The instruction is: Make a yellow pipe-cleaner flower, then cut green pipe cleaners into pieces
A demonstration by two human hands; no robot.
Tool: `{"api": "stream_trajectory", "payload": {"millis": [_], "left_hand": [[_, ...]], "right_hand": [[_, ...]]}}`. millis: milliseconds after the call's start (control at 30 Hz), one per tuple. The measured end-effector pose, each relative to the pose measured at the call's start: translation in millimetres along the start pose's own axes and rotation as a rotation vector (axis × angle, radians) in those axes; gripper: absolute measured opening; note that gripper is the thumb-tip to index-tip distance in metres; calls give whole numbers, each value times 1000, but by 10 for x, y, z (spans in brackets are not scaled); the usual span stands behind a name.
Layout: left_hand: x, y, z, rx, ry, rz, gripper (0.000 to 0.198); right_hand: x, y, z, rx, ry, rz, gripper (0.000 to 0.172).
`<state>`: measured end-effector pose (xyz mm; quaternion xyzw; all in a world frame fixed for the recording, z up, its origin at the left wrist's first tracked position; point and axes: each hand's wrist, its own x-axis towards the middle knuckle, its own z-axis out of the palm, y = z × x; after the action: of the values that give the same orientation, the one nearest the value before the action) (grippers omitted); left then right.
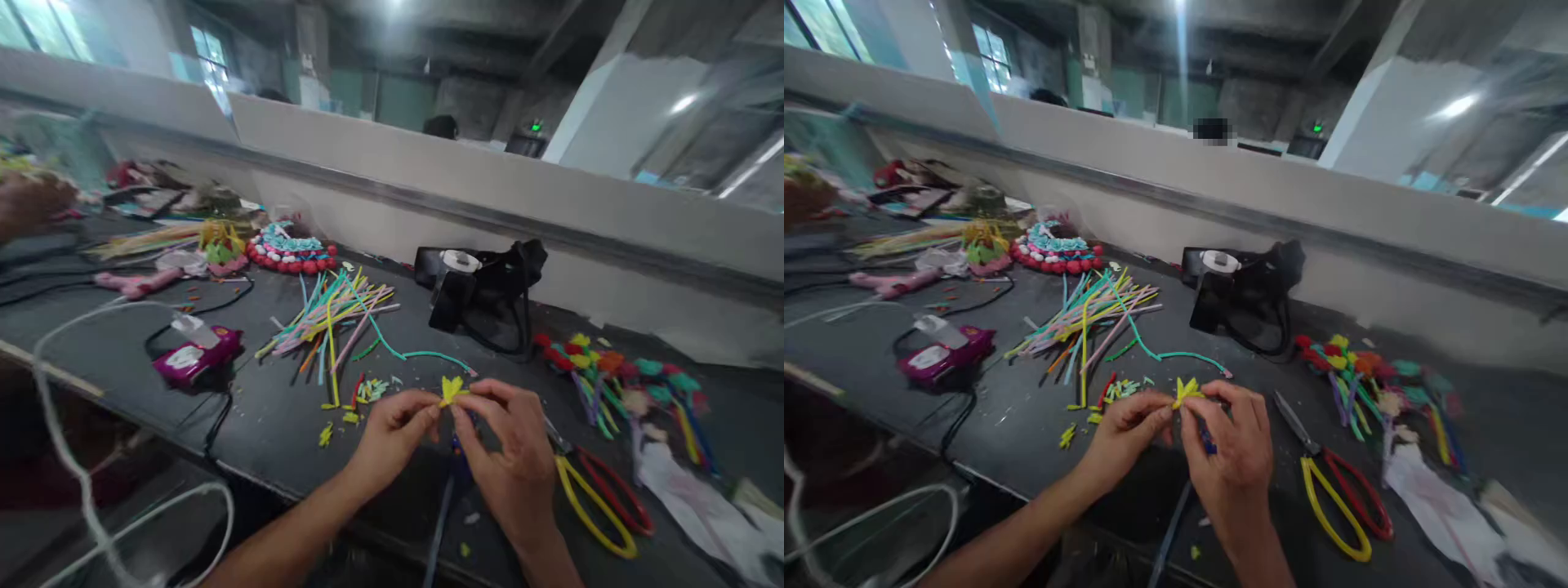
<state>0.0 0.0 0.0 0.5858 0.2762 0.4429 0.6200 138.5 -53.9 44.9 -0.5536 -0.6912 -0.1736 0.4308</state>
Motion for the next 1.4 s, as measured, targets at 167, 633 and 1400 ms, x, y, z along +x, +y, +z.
{"api": "stream_trajectory", "payload": {"millis": [167, 633, 1400], "left_hand": [[-7, 42, -12, -10, -6, 17, 21], [1, 22, -18, -154, -30, -131, 27], [135, 109, -188, -562, 185, -177, 22]], "right_hand": [[-22, 7, -27, 25, -3, 31, 10], [-8, 0, -82, 76, 6, 86, 9], [-110, 62, 96, 12, -287, 209, 7]]}}
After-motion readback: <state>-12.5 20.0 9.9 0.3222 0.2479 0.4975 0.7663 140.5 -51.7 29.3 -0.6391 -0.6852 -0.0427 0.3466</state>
